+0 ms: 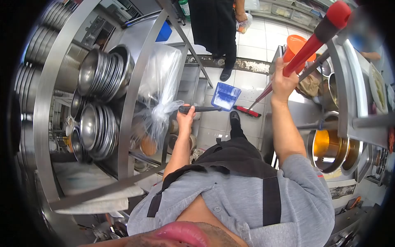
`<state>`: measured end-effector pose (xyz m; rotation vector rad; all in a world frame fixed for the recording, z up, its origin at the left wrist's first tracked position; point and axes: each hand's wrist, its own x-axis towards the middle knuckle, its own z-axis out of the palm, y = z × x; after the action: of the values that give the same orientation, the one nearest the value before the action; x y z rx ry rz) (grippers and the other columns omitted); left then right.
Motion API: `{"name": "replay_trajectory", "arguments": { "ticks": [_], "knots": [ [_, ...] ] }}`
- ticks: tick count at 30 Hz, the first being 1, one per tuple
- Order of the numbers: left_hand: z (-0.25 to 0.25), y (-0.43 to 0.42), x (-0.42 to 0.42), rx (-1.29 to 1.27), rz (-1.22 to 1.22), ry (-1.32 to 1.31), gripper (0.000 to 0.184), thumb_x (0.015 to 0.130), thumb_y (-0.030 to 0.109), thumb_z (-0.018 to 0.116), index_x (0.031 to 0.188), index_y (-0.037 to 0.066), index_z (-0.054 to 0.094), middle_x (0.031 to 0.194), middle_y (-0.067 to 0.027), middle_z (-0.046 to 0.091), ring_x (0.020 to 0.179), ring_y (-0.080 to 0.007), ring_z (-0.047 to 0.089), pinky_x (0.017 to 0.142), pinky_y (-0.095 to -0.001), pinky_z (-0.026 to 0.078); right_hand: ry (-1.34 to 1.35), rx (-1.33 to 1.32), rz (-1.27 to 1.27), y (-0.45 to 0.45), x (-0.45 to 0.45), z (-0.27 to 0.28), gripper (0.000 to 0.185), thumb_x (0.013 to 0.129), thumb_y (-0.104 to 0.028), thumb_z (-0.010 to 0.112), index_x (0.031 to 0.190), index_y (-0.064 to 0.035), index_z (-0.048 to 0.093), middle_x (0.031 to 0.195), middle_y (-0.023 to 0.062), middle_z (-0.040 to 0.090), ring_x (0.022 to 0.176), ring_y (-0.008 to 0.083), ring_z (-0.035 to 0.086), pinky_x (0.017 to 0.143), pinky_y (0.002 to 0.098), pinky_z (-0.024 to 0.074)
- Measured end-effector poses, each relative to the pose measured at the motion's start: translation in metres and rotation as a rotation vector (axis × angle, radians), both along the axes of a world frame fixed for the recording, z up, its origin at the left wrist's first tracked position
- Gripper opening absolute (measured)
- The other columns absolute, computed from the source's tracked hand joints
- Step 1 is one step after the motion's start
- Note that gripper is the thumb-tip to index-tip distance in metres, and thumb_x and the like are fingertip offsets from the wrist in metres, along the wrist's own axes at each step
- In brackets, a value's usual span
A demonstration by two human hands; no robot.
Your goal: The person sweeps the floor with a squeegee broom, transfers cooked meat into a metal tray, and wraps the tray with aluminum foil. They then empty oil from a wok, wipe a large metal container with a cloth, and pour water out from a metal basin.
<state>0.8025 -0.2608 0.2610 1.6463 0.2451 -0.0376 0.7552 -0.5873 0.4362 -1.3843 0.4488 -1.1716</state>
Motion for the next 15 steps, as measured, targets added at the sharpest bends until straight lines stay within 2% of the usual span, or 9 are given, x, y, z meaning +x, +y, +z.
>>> {"name": "replay_trajectory", "arguments": {
  "ticks": [3, 5, 10, 12, 15],
  "knots": [
    [0.007, -0.024, 0.039, -0.018, 0.013, 0.061, 0.023, 0.078, 0.01, 0.07, 0.096, 0.003, 0.057, 0.072, -0.0033, 0.061, 0.058, -0.0098, 0.057, 0.055, -0.0222, 0.047, 0.042, -0.026, -0.073, -0.022, 0.044, -0.004, 0.03, 0.089, -0.02, 0.061, 0.065, -0.0089, 0.047, 0.048, -0.0021, 0.043, 0.038, 0.006, 0.038, 0.038, 0.0216, 0.0334],
    [0.008, -0.036, 0.066, 0.019, 0.004, 0.153, 0.024, 0.077, 0.009, 0.07, 0.097, 0.004, 0.056, 0.074, -0.0043, 0.061, 0.06, -0.0104, 0.058, 0.056, -0.0226, 0.049, 0.007, -0.014, -0.071, -0.039, 0.071, -0.004, 0.03, 0.086, -0.02, 0.066, 0.064, -0.0057, 0.052, 0.048, -0.0021, 0.046, 0.041, 0.0057, 0.042, 0.04, 0.0207, 0.0315],
    [0.009, -0.072, 0.129, -0.02, 0.023, 0.193, 0.025, 0.077, 0.007, 0.069, 0.098, 0.004, 0.054, 0.073, -0.0046, 0.059, 0.061, -0.0103, 0.057, 0.056, -0.0229, 0.047, -0.066, 0.0, -0.11, -0.08, 0.144, -0.004, 0.029, 0.087, -0.012, 0.063, 0.063, -0.0054, 0.05, 0.047, -0.0009, 0.044, 0.04, 0.0063, 0.039, 0.039, 0.0212, 0.031],
    [0.001, -0.083, 0.15, 0.003, 0.029, 0.216, 0.026, 0.077, 0.006, 0.069, 0.098, 0.004, 0.054, 0.072, -0.0044, 0.058, 0.061, -0.0103, 0.056, 0.056, -0.023, 0.045, -0.081, 0.026, -0.072, -0.094, 0.171, -0.003, 0.029, 0.087, -0.012, 0.062, 0.063, -0.0053, 0.05, 0.048, -0.0014, 0.043, 0.04, 0.0061, 0.038, 0.039, 0.0213, 0.0309],
    [-0.019, -0.093, 0.188, 0.067, -0.01, 0.216, 0.029, 0.079, 0.011, 0.069, 0.102, 0.008, 0.052, 0.08, -0.0058, 0.058, 0.067, -0.0139, 0.061, 0.051, -0.0221, 0.044, -0.098, 0.074, -0.033, -0.107, 0.218, -0.003, 0.03, 0.087, -0.01, 0.062, 0.062, -0.006, 0.047, 0.049, -0.0026, 0.04, 0.04, 0.0053, 0.036, 0.039, 0.0211, 0.03]
  ]
}}
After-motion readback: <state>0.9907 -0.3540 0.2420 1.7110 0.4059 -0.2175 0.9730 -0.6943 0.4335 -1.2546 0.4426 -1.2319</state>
